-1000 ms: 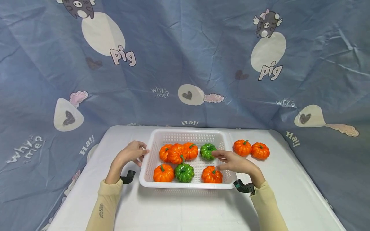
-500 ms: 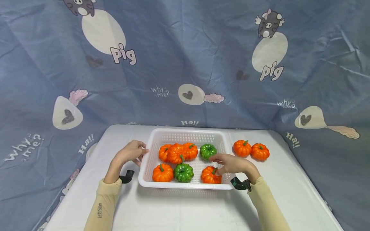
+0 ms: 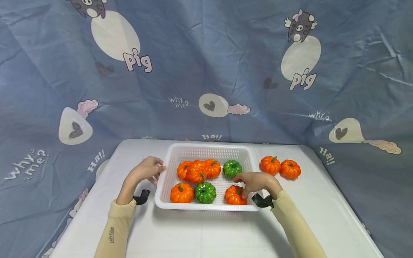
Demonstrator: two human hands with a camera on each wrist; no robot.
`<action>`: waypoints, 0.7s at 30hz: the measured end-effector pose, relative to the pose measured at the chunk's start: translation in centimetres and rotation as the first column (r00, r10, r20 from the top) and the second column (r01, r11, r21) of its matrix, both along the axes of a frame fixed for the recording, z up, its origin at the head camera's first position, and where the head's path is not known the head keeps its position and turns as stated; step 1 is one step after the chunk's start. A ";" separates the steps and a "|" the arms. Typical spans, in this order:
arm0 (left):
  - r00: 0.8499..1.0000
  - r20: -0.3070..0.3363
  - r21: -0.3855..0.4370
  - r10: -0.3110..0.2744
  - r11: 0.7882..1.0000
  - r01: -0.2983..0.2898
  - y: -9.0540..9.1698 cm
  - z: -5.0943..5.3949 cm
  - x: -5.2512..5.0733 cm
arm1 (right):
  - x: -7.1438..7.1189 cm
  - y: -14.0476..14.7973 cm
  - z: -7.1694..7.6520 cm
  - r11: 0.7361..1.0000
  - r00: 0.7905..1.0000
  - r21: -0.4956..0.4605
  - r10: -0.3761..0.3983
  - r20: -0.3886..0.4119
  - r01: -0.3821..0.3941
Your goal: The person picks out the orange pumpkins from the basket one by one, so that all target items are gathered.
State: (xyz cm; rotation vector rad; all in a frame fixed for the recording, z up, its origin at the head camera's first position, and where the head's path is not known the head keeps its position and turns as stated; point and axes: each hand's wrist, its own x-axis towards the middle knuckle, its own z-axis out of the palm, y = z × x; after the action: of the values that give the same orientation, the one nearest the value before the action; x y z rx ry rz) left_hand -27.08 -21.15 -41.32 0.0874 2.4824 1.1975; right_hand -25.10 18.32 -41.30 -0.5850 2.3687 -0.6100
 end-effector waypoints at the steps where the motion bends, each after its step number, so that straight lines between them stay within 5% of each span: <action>1: 1.000 0.000 0.002 0.000 1.000 0.000 0.0 0.0 0.0 | 0.1 -0.2 0.1 1.000 1.000 0.018 0.000 -0.013 0.000; 10: 1.000 0.003 -0.006 0.000 1.000 0.000 0.1 0.2 0.0 | 0.5 -1.3 0.0 0.989 0.998 0.146 0.007 -0.056 0.002; 21: 1.000 0.001 0.001 0.010 1.000 -0.010 0.0 0.1 0.1 | -0.5 -1.5 -1.1 0.997 0.997 0.081 0.006 -0.077 0.000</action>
State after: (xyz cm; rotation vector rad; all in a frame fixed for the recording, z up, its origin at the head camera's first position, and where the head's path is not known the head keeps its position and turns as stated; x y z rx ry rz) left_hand -27.01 -21.14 -41.20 0.0751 2.4840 1.2020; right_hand -25.57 16.84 -42.36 -0.5863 2.4520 -0.4956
